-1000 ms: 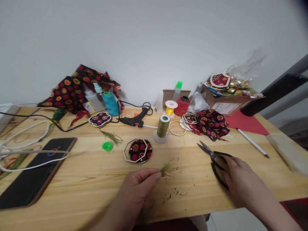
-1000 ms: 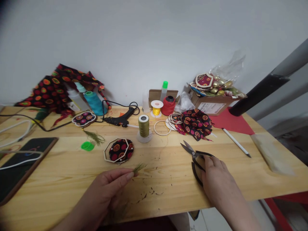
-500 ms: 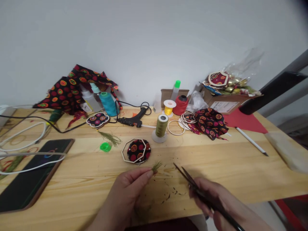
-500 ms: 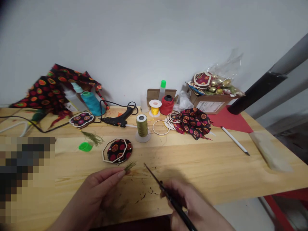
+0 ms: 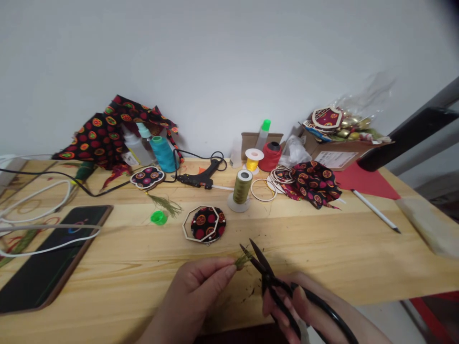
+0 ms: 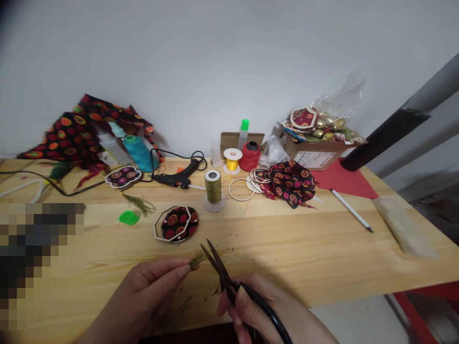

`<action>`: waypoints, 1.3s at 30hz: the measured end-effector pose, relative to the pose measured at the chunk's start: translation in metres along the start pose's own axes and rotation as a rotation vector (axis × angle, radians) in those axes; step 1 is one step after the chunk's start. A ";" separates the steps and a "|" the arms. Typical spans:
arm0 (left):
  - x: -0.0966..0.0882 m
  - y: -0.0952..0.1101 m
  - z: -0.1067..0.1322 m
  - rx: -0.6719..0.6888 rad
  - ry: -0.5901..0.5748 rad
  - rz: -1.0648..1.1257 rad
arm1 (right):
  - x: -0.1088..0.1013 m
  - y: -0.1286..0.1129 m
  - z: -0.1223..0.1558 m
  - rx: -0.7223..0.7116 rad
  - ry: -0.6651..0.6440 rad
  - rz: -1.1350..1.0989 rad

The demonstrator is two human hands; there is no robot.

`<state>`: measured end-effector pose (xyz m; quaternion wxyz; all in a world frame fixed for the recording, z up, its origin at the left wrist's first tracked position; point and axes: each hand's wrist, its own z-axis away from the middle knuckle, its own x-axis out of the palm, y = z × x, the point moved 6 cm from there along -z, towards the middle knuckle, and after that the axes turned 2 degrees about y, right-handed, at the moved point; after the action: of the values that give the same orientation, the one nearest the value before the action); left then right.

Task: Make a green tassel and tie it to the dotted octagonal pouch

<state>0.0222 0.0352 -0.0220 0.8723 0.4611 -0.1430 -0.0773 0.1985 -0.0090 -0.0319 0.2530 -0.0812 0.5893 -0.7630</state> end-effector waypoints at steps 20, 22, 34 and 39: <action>-0.003 0.008 0.002 0.033 0.054 -0.148 | 0.001 -0.001 -0.013 0.007 -0.022 -0.182; -0.003 0.009 0.003 0.027 0.060 -0.146 | 0.002 0.001 -0.013 0.018 -0.035 -0.198; -0.006 0.001 -0.003 0.037 0.069 -0.047 | 0.002 0.007 -0.019 0.209 -0.033 -0.225; -0.026 -0.007 -0.006 0.066 0.295 0.141 | -0.001 -0.001 -0.019 0.225 -0.014 -0.071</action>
<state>-0.0001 0.0431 -0.0358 0.8715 0.4847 -0.0479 0.0571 0.1912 0.0081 -0.0361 0.2376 -0.0785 0.4950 -0.8321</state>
